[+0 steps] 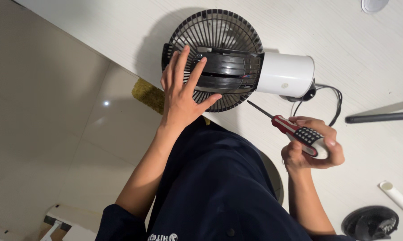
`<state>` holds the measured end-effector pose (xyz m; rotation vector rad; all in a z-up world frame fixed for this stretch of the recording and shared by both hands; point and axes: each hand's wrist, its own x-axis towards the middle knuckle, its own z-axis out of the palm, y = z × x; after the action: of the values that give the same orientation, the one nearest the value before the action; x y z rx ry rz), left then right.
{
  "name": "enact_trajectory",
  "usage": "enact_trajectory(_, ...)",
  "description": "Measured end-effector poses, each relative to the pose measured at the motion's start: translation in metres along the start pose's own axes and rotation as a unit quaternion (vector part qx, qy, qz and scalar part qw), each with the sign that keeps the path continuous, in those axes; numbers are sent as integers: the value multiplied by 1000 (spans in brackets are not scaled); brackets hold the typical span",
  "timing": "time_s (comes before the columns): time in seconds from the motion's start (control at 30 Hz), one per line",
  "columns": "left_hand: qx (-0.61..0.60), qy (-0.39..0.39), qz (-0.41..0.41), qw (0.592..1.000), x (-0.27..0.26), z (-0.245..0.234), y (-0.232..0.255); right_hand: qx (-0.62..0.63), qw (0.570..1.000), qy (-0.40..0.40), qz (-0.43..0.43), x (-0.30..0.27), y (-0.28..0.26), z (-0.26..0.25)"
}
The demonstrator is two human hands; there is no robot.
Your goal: The person uses a screwdriver to remove screws from the front grille of a small electric fan, then detaches the grille to expose the fan blades and motor. The removed grille is placed on the table.
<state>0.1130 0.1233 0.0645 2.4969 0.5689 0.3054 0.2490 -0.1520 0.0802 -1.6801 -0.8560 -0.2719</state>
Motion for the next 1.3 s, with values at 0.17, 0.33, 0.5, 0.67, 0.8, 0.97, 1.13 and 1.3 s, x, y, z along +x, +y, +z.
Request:
enact_trajectory(0.17, 15, -11, -5, 1000, -7, -3, 6, 23, 991, 119, 56, 12, -6, -5)
enact_trajectory(0.33, 26, -19, -12, 999, -27, -8, 15, -33, 994, 105, -3, 24, 0, -38)
enact_trajectory(0.5, 24, -26, -16, 999, -49, -11, 20, 2, 992, 121, 30, 19, 25, -60)
enact_trajectory(0.67, 10, -31, -6, 999, -59, -12, 16, -36, 991, 127, -1, 38, 33, -42)
enact_trajectory(0.8, -49, 15, -17, 999, -55, -10, 9, -30, 993, 110, -37, 60, 18, -12)
enact_trajectory(0.97, -110, 75, -57, 989, -43, -1, 10, -46, 996, 70, -43, 78, 7, 7)
enact_trajectory(1.13, -162, 108, -134, 972, -38, 7, -1, -52, 996, 34, -56, 90, 13, 24)
enact_trajectory(1.3, -204, 121, -175, 956, -46, 18, -21, -55, 997, -4, -61, 94, 22, 40)
